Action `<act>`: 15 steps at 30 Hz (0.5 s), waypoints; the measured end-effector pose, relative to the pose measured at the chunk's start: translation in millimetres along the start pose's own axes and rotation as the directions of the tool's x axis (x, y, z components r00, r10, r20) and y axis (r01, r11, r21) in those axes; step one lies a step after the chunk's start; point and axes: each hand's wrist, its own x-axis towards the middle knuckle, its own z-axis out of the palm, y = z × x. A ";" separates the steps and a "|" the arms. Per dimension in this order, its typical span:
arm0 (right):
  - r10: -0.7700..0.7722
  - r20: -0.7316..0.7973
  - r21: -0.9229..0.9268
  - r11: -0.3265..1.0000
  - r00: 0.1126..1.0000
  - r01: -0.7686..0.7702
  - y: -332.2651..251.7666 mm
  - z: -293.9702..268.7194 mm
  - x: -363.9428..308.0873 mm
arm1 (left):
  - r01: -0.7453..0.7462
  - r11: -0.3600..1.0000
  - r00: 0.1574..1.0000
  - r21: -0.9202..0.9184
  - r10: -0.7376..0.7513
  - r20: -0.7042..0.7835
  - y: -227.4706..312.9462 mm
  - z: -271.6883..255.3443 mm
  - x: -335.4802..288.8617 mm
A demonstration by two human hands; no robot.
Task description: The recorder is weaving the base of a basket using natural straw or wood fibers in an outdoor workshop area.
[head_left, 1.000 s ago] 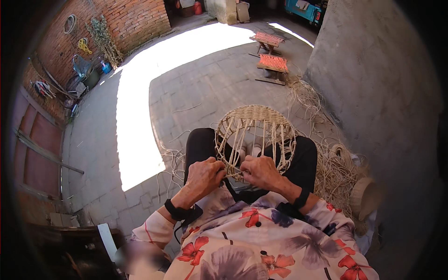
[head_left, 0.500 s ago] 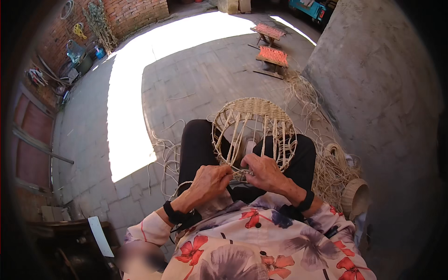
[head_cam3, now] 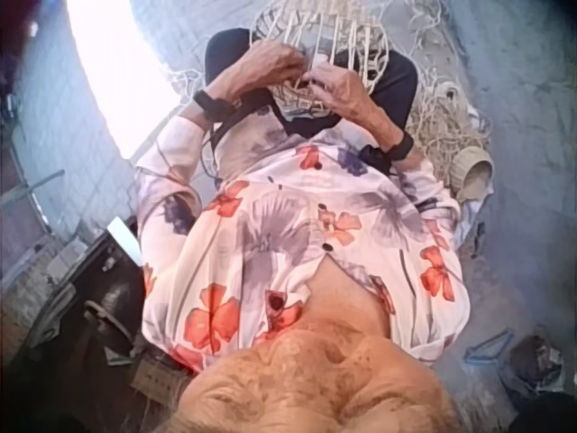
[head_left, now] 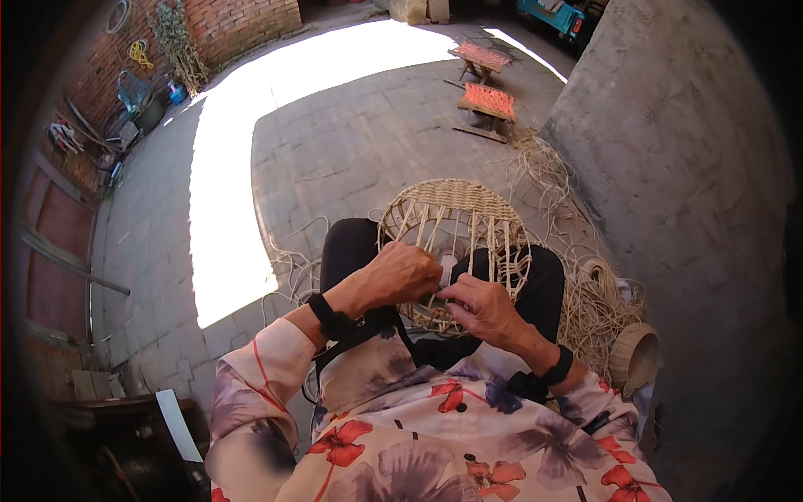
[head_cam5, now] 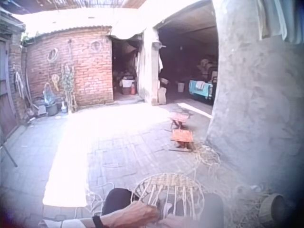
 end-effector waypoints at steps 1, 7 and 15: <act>0.002 0.000 0.001 1.000 1.000 -0.002 -2.2 2.0 -0.6 | 0.009 1.000 1.000 0.006 -0.009 0.030 -1.9 0.1 4.1; 0.005 0.134 -0.223 0.974 0.991 0.025 -15.9 9.8 -1.6 | 0.018 1.000 0.999 -0.026 -0.017 0.042 -6.7 7.9 1.8; 0.354 0.688 0.254 0.700 0.633 -0.667 -11.8 -5.7 21.9 | 0.332 0.916 0.923 -0.227 -0.365 -0.123 56.4 -1.0 -65.4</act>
